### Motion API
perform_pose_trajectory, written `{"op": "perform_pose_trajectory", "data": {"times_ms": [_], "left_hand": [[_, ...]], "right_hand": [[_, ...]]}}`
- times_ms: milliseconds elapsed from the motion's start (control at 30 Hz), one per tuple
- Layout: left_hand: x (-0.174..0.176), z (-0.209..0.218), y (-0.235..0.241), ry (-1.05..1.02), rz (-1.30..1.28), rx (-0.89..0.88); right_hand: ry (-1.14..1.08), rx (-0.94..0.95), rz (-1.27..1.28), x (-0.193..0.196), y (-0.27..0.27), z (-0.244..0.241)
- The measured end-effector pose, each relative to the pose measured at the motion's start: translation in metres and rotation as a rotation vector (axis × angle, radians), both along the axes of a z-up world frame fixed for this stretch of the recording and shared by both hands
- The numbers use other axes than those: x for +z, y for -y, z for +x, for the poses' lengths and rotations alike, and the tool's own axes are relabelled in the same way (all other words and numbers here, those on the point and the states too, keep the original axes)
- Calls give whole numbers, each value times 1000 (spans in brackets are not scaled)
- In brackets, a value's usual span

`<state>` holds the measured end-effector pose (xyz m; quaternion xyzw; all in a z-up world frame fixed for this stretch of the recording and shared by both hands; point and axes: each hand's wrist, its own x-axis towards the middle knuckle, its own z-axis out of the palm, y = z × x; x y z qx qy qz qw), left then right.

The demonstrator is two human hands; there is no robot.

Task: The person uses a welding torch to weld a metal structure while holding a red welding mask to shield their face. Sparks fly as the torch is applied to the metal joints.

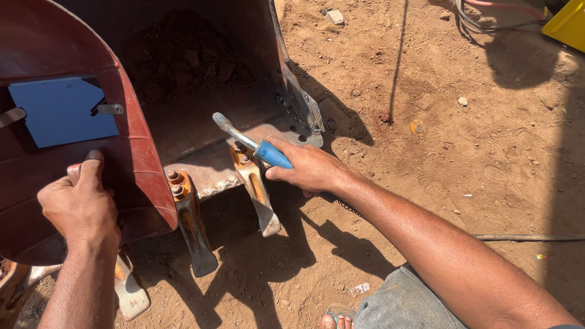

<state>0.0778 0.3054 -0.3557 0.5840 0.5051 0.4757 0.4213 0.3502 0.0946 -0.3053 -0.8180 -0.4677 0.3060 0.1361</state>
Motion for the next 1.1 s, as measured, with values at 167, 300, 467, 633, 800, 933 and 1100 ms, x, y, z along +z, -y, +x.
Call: {"op": "perform_pose_trajectory", "data": {"times_ms": [167, 300, 467, 633, 800, 933, 1100], "left_hand": [[6, 0, 3, -55, -48, 8], [10, 2, 5, -68, -77, 24], [6, 0, 0, -47, -66, 22], [-1, -1, -5, -90, -53, 45], [-2, -2, -5, -85, -48, 35], [-3, -2, -6, -103, -45, 42], [-4, -3, -7, -115, -51, 47]], "right_hand": [[-11, -19, -21, -2, -2, 0], [-5, 3, -3, -6, -2, 1], [-8, -12, -16, -6, -3, 1], [-29, -21, -3, -7, -3, 1], [-37, -20, -8, -8, -4, 1], [-42, 4, -13, -10, -3, 3], [4, 3, -27, -11, -5, 2]]}}
